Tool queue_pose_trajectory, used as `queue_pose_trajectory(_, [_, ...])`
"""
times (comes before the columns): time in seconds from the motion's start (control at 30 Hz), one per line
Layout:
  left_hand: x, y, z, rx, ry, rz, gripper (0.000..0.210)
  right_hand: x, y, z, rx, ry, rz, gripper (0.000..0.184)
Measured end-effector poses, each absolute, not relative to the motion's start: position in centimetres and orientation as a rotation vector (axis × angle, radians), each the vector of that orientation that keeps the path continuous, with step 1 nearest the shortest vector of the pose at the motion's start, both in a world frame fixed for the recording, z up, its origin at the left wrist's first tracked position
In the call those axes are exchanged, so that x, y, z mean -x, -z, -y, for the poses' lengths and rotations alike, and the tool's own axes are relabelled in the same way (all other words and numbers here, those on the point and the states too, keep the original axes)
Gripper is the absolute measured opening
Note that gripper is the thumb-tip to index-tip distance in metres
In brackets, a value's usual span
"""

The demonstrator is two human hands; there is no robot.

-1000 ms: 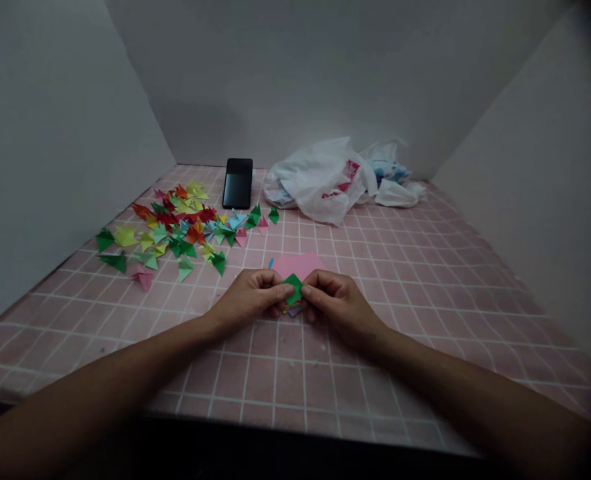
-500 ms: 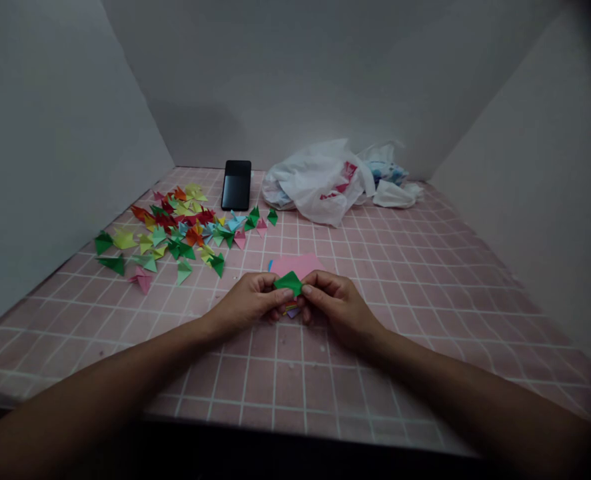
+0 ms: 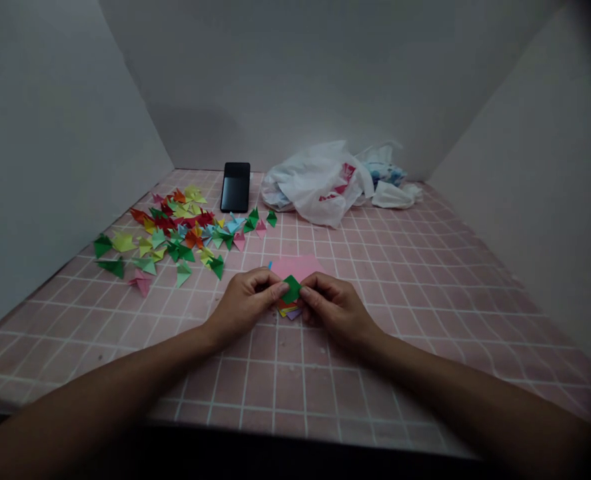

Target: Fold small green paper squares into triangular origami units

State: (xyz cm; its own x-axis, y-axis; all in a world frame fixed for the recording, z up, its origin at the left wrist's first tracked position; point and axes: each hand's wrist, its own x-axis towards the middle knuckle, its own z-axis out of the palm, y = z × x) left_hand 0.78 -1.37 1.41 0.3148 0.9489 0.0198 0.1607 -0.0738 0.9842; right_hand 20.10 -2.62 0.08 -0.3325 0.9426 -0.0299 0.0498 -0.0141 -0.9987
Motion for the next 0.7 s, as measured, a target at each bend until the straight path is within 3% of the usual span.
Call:
queue_pose_trajectory(0.47, [-0.62, -1.42, 1.17, -1.425, -0.931, -1.009, 0.021, -20.39, -0.15, 2.29, 1.061, -1.382, 1.685, 0.018])
queue_pose_trajectory(0.7, [-0.88, -0.86, 1.09, -1.38, -0.905, -1.036, 0.021, -20.25, 0.36, 2.28, 1.077, -1.45, 1.471, 0.021])
